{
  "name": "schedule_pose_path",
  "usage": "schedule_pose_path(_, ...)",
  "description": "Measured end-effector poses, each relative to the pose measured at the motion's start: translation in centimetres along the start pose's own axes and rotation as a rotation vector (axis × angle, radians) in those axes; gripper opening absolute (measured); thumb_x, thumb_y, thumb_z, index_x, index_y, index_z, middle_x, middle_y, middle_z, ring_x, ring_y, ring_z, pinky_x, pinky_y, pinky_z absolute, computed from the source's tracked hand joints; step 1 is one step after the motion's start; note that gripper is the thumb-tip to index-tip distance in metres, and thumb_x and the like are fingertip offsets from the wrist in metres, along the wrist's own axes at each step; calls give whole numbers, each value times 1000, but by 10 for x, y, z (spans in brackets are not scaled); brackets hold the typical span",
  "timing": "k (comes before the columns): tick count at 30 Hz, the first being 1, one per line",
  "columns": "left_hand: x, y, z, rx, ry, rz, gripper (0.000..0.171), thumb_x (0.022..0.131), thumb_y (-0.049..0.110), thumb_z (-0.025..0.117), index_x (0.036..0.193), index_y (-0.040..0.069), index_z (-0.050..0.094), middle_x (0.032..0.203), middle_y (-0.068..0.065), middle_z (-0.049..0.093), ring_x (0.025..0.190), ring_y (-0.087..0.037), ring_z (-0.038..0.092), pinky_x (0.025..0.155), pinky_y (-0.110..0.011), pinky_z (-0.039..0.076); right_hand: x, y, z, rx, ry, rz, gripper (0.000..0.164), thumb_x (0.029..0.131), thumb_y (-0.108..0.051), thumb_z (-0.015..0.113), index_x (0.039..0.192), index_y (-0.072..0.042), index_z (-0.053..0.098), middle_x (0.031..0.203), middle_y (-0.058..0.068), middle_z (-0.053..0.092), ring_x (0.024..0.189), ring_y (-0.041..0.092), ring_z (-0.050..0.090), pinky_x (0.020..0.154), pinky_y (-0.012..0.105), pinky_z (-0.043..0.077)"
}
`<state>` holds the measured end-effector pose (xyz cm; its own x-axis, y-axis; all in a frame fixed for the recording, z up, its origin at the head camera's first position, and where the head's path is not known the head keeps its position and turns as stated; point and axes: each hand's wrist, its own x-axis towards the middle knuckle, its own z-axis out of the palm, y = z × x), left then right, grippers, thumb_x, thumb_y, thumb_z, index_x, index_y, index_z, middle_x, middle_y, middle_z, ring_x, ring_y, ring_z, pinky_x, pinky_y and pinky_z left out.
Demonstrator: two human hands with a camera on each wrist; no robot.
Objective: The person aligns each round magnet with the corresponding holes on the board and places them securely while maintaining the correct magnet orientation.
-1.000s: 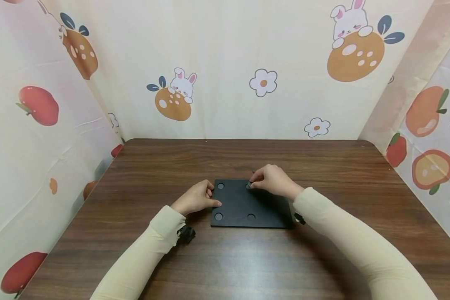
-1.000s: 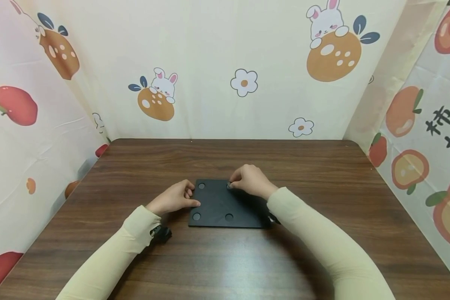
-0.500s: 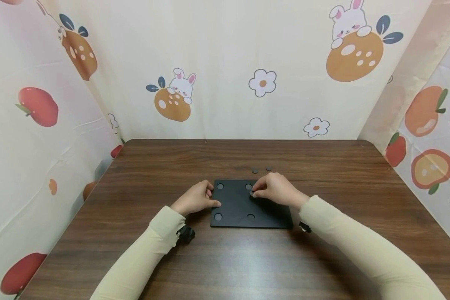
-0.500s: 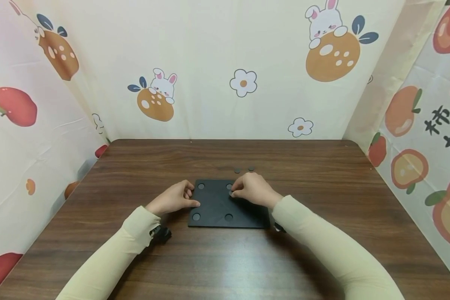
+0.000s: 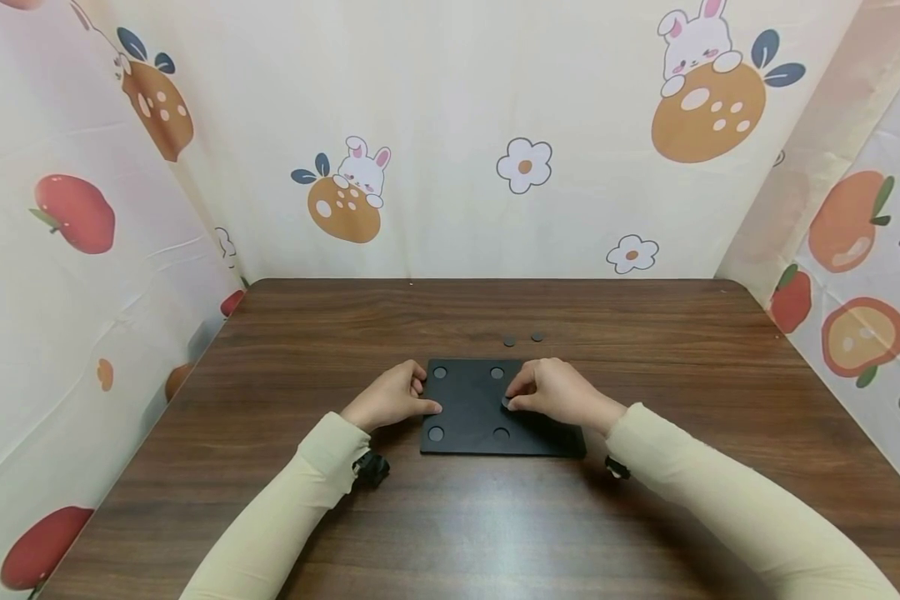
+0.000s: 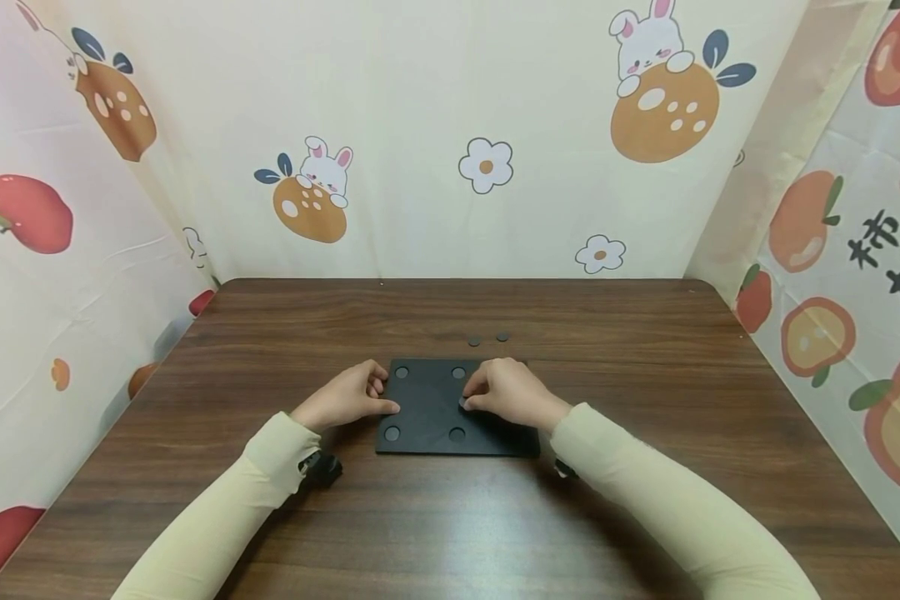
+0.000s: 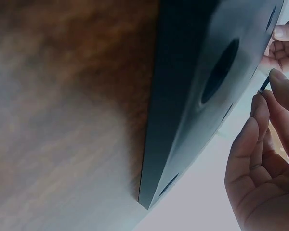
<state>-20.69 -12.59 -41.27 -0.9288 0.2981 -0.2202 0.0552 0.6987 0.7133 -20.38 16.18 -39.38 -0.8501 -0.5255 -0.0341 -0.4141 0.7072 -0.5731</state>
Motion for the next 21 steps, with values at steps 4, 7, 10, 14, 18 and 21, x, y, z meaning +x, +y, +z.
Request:
schedule_pose_path(4, 0, 0, 0, 0, 0, 8, 57, 81, 26, 81, 125, 3, 53, 104, -7, 56, 87, -16, 51, 80, -34, 45, -4, 0, 1, 12, -9, -14, 10, 86, -22, 76, 95, -18, 78, 94, -4, 69, 74, 3, 60, 63, 24, 50)
schedule_pose_path(7, 0, 0, 0, 1, -2, 6, 57, 82, 26, 81, 125, 3, 53, 104, -6, 56, 88, -17, 51, 81, -34, 45, -7, 0, 3, 18, -17, -31, 11, 86, -21, 76, 96, -17, 78, 94, -3, 69, 73, 3, 60, 62, 23, 50)
schedule_pose_path(10, 0, 0, 0, 0, -6, 0, 57, 82, 27, 81, 126, 4, 53, 104, -6, 56, 88, -17, 51, 81, -34, 45, -10, 0, 5, 19, -21, -48, 10, 86, -20, 76, 95, -17, 78, 94, -4, 68, 73, 2, 60, 62, 21, 50)
schedule_pose_path(14, 0, 0, 0, -2, -7, 0, 57, 82, 26, 81, 126, 4, 53, 104, -6, 56, 88, -17, 51, 81, -33, 45, -13, 0, 7, 8, -17, -68, 10, 85, -19, 76, 94, -16, 78, 91, -5, 68, 73, 2, 60, 63, 21, 51)
schedule_pose_path(18, -1, 0, 0, -3, -3, 2, 57, 82, 26, 81, 126, 3, 53, 104, -6, 56, 88, -17, 51, 80, -34, 46, -14, -1, 9, 11, -24, -78, 9, 86, -19, 76, 94, -17, 78, 90, -6, 67, 73, 1, 60, 63, 20, 50)
schedule_pose_path(21, -1, 1, 0, -1, -4, 0, 57, 82, 26, 81, 126, 4, 53, 103, -6, 56, 87, -17, 51, 80, -34, 45, -15, -2, 10, 18, -33, -81, 9, 85, -19, 76, 94, -17, 78, 90, -7, 66, 72, 1, 60, 63, 20, 50)
